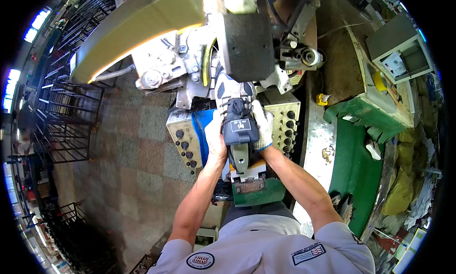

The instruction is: The person places boots one at a time into a machine to press the soles, removes them, and places the finished boots onto a conveyor belt.

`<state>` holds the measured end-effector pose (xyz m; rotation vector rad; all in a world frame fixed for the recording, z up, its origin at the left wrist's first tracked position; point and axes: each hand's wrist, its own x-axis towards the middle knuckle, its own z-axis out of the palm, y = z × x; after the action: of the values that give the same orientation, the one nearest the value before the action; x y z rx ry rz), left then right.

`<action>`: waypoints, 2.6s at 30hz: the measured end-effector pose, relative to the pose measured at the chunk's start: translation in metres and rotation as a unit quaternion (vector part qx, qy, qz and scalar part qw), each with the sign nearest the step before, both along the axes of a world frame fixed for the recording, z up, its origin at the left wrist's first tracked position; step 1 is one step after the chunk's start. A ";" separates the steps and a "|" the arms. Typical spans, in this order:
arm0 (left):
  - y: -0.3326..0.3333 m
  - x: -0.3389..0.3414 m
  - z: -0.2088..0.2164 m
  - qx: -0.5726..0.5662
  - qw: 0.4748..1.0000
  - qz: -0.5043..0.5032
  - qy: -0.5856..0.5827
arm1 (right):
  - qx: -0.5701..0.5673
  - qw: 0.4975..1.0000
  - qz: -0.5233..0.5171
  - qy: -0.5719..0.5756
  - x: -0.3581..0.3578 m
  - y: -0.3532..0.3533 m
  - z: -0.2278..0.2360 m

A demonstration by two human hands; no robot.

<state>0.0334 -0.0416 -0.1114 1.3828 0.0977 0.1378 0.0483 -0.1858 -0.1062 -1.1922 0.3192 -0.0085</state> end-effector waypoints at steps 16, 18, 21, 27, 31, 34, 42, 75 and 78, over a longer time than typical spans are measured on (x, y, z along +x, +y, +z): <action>-0.004 -0.160 -0.199 0.390 0.919 -0.059 0.022 | -0.106 0.982 -0.117 0.107 -0.175 -0.155 0.006; 0.004 -0.146 -0.179 0.358 0.925 -0.116 0.055 | -0.099 0.985 -0.105 0.096 -0.165 -0.153 0.010; 0.017 -0.150 -0.168 0.313 0.939 -0.097 0.109 | -0.085 0.992 -0.050 0.076 -0.151 -0.136 0.016; 0.054 -0.198 -0.070 0.295 0.915 0.031 0.275 | -0.105 0.994 0.013 0.026 -0.156 -0.111 0.059; 0.076 -0.233 0.019 0.389 0.891 0.159 0.175 | -0.075 0.989 0.123 0.020 -0.173 -0.067 0.097; 0.053 -0.230 0.112 0.502 0.843 0.170 0.086 | -0.054 0.976 0.187 -0.099 -0.180 -0.006 0.117; -0.019 -0.182 0.167 0.393 0.914 0.080 -0.057 | 0.163 0.984 0.064 -0.028 -0.136 -0.120 0.090; 0.045 -0.164 0.072 0.768 0.630 -0.054 0.097 | 0.191 0.823 -0.535 0.020 -0.268 -0.852 -0.261; 0.067 -0.128 0.048 0.466 0.846 0.085 0.243 | 0.246 0.886 -0.387 -0.068 -0.292 -0.697 -0.159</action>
<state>-0.0948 0.0257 -0.0631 2.3691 0.6492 -0.0402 -0.2433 -0.8826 -0.2649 -0.4946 0.6155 -0.6711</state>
